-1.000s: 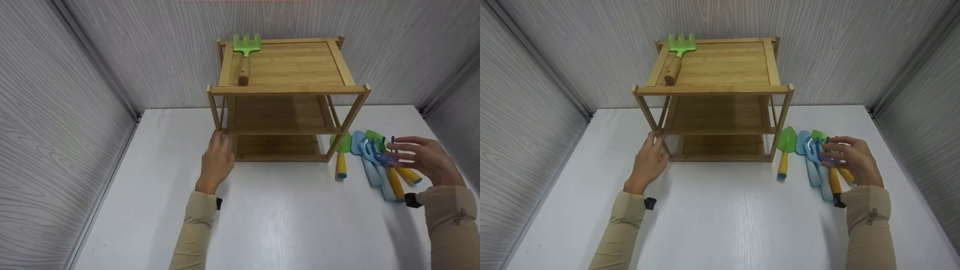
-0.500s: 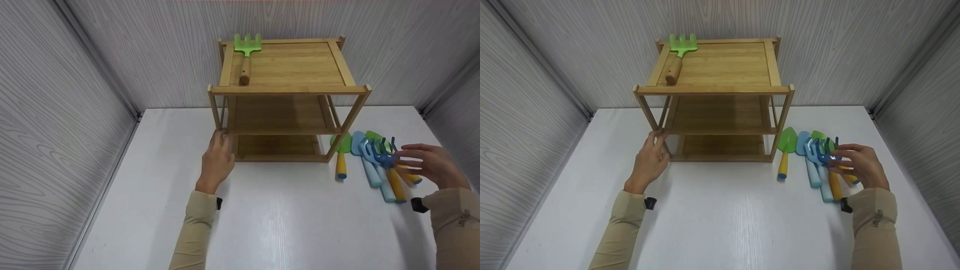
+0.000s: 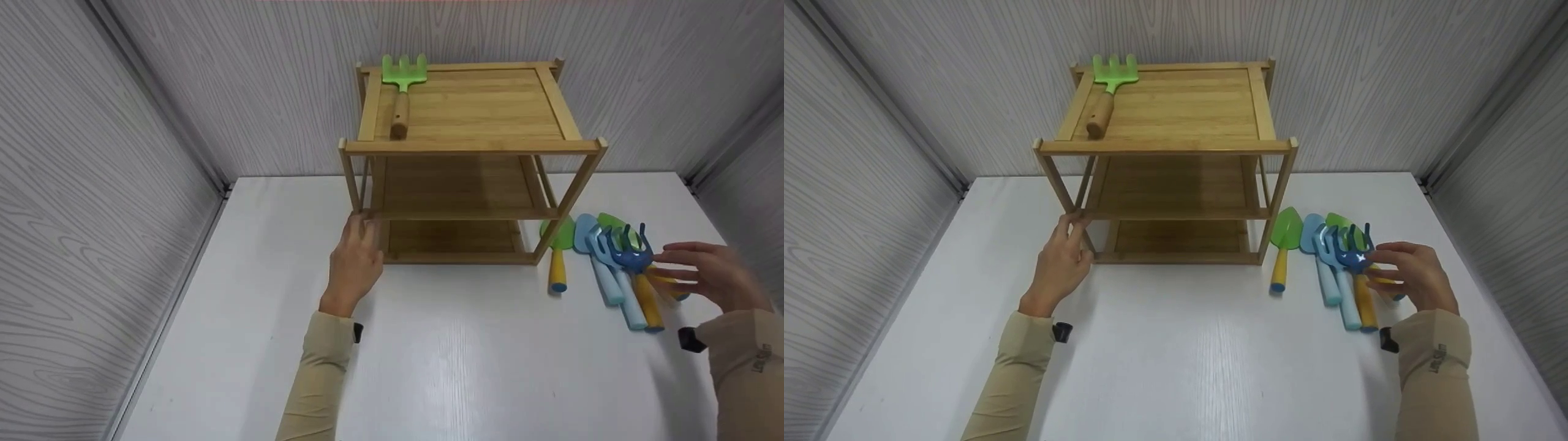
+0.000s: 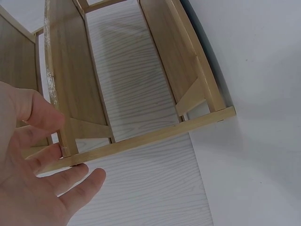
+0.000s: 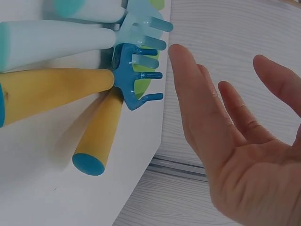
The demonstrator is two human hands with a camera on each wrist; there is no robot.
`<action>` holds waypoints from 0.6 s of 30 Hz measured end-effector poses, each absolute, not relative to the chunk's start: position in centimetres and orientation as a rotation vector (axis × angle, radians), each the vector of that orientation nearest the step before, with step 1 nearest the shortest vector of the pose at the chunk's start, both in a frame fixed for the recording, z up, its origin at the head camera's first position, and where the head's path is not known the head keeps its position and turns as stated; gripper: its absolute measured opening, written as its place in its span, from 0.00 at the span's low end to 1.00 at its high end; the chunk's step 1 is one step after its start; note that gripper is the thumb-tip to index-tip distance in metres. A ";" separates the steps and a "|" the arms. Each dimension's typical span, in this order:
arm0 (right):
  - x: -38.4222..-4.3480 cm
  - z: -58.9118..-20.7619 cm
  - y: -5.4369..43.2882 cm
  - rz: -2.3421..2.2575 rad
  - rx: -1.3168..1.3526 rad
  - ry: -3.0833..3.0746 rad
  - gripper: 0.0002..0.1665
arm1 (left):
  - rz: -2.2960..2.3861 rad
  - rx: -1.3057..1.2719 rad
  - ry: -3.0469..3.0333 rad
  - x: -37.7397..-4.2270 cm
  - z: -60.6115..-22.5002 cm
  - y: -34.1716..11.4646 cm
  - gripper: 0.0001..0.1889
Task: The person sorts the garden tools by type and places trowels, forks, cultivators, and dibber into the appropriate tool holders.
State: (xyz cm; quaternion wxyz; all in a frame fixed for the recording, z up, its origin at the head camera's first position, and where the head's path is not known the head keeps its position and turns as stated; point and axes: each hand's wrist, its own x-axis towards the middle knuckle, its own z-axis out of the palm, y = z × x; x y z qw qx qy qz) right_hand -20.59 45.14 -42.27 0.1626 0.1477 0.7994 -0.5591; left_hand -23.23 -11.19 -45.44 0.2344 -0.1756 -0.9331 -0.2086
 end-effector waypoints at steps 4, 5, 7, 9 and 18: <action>-20.4 -42.7 45.6 -1.584 0.451 2.265 0.18 | -0.593 -0.471 -2.563 -23.1 -45.4 -11.3 0.23; -20.4 -42.9 45.7 -1.566 0.454 2.277 0.19 | -0.598 -0.474 -2.561 -23.1 -45.4 -11.3 0.23; -20.3 -43.2 45.9 -1.539 0.473 2.295 0.23 | -0.605 -0.482 -2.557 -23.1 -45.3 -11.3 0.22; -20.3 -43.4 46.0 -1.503 0.482 2.316 0.27 | -0.609 -0.490 -2.551 -23.2 -45.4 -11.3 0.22; -20.2 -43.8 46.5 -1.498 0.465 2.257 0.21 | -0.639 -0.478 -2.581 -23.2 -45.3 -11.3 0.24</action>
